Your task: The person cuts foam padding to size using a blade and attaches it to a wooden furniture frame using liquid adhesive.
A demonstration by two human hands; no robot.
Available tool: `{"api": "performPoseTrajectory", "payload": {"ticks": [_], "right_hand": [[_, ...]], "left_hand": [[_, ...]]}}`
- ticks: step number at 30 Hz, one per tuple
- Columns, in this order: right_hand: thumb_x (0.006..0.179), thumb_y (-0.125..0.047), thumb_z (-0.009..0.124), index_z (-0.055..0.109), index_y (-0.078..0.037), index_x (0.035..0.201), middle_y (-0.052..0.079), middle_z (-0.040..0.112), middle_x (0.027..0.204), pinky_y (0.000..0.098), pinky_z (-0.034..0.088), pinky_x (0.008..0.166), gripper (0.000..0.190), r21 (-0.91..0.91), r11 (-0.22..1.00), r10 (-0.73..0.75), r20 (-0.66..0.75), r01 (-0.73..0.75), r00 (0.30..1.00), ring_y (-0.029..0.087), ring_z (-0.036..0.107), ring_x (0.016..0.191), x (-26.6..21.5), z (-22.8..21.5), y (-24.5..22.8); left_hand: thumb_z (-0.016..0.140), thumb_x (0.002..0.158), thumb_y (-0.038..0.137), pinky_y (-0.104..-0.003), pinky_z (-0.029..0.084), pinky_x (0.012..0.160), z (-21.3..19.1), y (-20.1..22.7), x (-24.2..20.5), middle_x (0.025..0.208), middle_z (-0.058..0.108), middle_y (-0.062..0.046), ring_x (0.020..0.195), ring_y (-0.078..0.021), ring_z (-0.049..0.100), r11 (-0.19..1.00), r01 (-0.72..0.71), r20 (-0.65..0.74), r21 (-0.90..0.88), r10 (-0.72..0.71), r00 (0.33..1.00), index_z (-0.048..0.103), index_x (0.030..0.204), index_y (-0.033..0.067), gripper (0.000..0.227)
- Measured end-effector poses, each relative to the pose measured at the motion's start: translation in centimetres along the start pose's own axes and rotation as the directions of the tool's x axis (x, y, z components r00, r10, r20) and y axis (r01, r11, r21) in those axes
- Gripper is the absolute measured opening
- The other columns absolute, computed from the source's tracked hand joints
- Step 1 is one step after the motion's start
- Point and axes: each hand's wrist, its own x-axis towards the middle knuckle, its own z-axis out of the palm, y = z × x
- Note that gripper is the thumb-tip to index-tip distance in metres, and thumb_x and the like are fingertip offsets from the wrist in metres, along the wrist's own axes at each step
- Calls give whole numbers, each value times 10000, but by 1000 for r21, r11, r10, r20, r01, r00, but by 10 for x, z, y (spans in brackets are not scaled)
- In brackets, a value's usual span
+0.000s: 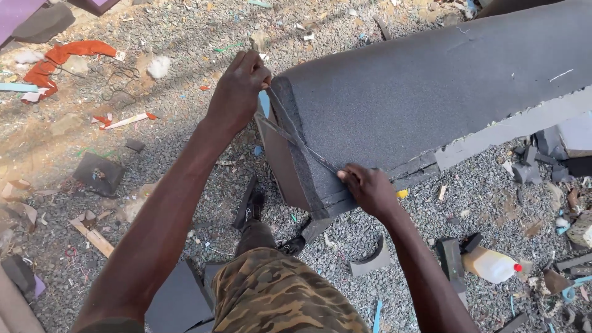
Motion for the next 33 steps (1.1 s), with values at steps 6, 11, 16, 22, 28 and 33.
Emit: {"api": "performPoseTrajectory", "payload": {"ticks": [6,11,16,22,28,33], "right_hand": [[1013,-481,431,688,-137,942,-25,593,534,254,348,305,436,-18,988,156,153,-155,976,81,449,350,-104,-32,50],[1025,-391,463,691,-148,964,-36,608,562,230,394,310,339,-31,990,144,167,-141,975,77,468,359,-93,-19,59],[1064,-370,480,658,-121,939,-21,574,557,268,326,350,330,-1,1000,0,65,0,998,93,428,371,-27,2,3],[999,-411,474,723,-171,940,-51,547,479,265,348,315,351,-119,981,171,176,-151,969,90,452,332,-162,-58,65],[1037,-457,439,641,-149,966,-50,500,506,261,353,342,376,-79,997,23,74,-17,997,93,414,362,-83,-8,24],[1049,-417,427,681,-124,995,-49,533,492,253,345,296,392,-77,995,72,155,-61,985,72,426,325,-118,-36,32]], "left_hand": [[752,910,-66,-374,584,623,-18,3,-2,1060,537,-117,999,-260,551,998,52,0,-21,-52,999,619,926,-7,146],[786,900,-38,-376,623,697,-26,2,-8,1052,558,-111,989,-262,549,998,59,-43,7,-59,997,674,916,-10,116],[822,878,-44,-378,626,680,-28,6,-8,1056,554,-106,979,-259,574,999,40,-48,3,-40,998,682,939,-12,156],[827,890,-28,-385,682,754,-37,4,-17,1065,560,-111,1011,-274,623,996,85,-84,32,-82,993,707,937,-14,130],[802,955,9,-386,688,726,-35,3,-23,1045,528,-87,979,-252,575,996,84,-106,5,-83,991,698,954,-5,104],[803,952,-5,-378,674,762,-45,10,-18,1064,542,-105,991,-260,600,997,71,-113,1,-70,991,712,961,-14,92]]}}
